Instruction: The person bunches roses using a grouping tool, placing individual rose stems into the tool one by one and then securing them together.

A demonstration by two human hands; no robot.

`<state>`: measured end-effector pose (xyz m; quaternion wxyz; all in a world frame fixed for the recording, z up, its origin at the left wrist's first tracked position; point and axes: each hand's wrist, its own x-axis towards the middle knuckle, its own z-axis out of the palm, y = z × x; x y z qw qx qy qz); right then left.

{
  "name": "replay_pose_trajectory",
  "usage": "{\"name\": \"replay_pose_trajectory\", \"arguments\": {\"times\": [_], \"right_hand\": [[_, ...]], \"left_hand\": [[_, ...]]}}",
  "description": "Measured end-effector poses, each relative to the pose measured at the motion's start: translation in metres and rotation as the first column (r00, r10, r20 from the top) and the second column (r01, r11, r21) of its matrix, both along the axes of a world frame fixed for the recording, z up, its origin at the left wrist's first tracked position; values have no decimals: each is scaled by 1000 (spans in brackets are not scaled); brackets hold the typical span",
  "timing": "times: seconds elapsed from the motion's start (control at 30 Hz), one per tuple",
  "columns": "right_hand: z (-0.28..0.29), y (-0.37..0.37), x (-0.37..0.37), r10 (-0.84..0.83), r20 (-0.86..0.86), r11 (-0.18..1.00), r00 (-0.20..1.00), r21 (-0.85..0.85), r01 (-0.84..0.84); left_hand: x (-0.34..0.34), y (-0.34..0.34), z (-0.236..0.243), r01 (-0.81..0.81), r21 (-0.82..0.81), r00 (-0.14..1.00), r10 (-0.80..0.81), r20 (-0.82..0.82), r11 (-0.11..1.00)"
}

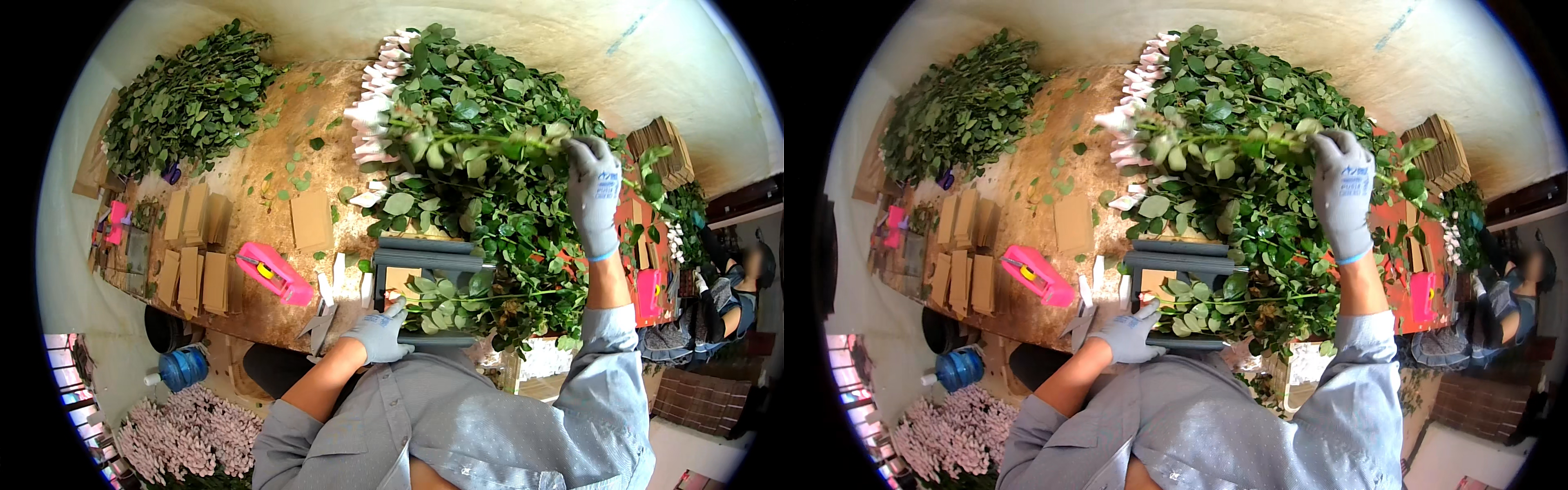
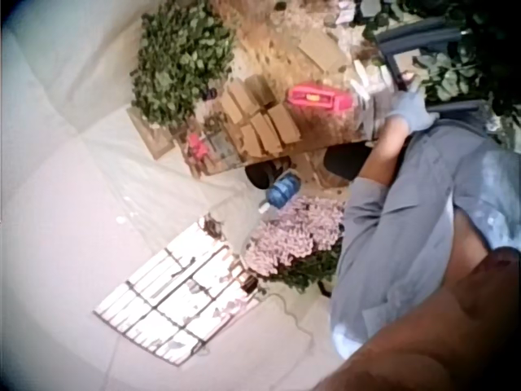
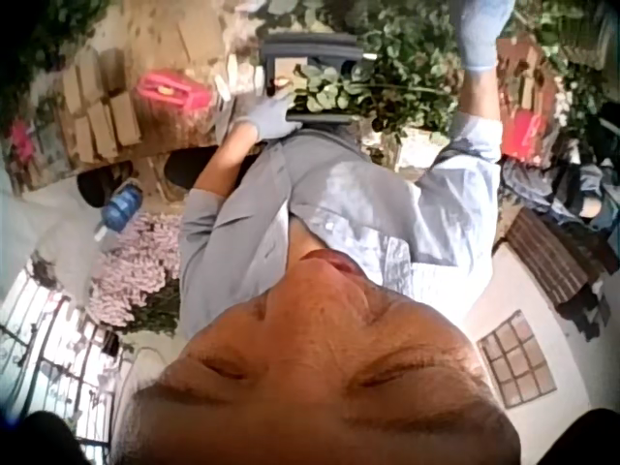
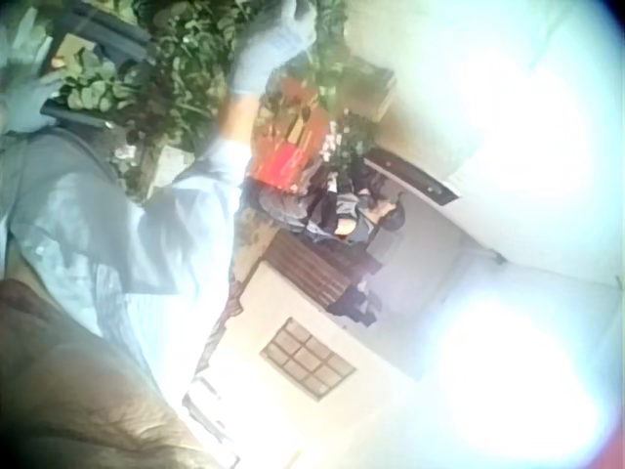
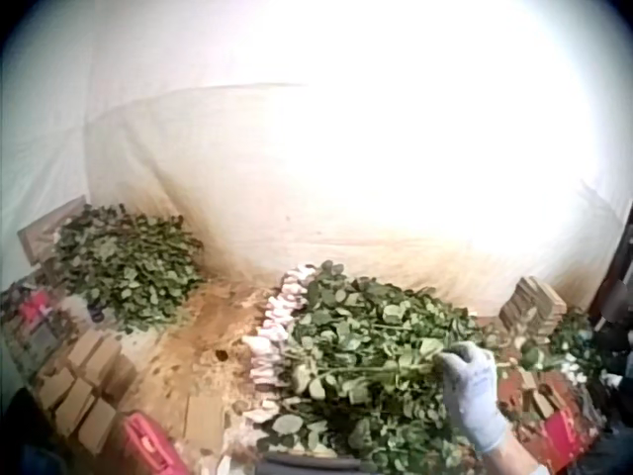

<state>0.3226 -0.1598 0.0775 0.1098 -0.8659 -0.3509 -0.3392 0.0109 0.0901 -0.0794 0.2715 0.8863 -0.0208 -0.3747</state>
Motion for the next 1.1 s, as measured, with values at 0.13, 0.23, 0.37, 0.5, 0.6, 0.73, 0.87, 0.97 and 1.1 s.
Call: {"name": "replay_pose_trajectory", "arguments": {"times": [0.13, 0.23, 0.37, 0.5, 0.6, 0.73, 0.87, 0.97, 1.1], "right_hand": [[-36, -18, -38, -121, -479, 989, 869, -135, 63], [-70, -44, -60, -16, -545, 992, 838, -113, -55], [-40, -48, -106, -61, -684, 995, 727, 17, 99], [-34, -60, -115, 89, -798, 985, 596, 159, 66], [-59, -75, -102, 194, -813, 981, 549, 162, -108], [-98, -87, -97, 186, -869, 977, 459, 114, -180], [-161, -105, -94, 20, -781, 964, 625, -151, -220], [-176, -100, -112, -254, -504, 773, 826, -619, -140], [-149, -58, -143, -369, -179, 468, 912, -884, 16]], "left_hand": [[-5, 0, -10, -20, -40, 999, 21, 32, 999], [-4, 0, -12, -10, -42, 999, 12, 41, 999], [-8, 0, -18, -10, -37, 998, 12, 57, 999], [-3, 1, -14, 8, -32, 1000, -7, 21, 999], [-3, 1, -8, -3, -30, 1000, 3, 8, 1000], [1, -1, -5, -13, -31, 1000, 13, -7, 999], [-5, 1, -15, -6, -42, 998, 9, 69, 999], [-3, 0, -8, -18, -44, 1000, 18, 12, 999], [-6, 0, -11, -38, -39, 999, 38, 14, 999]]}}
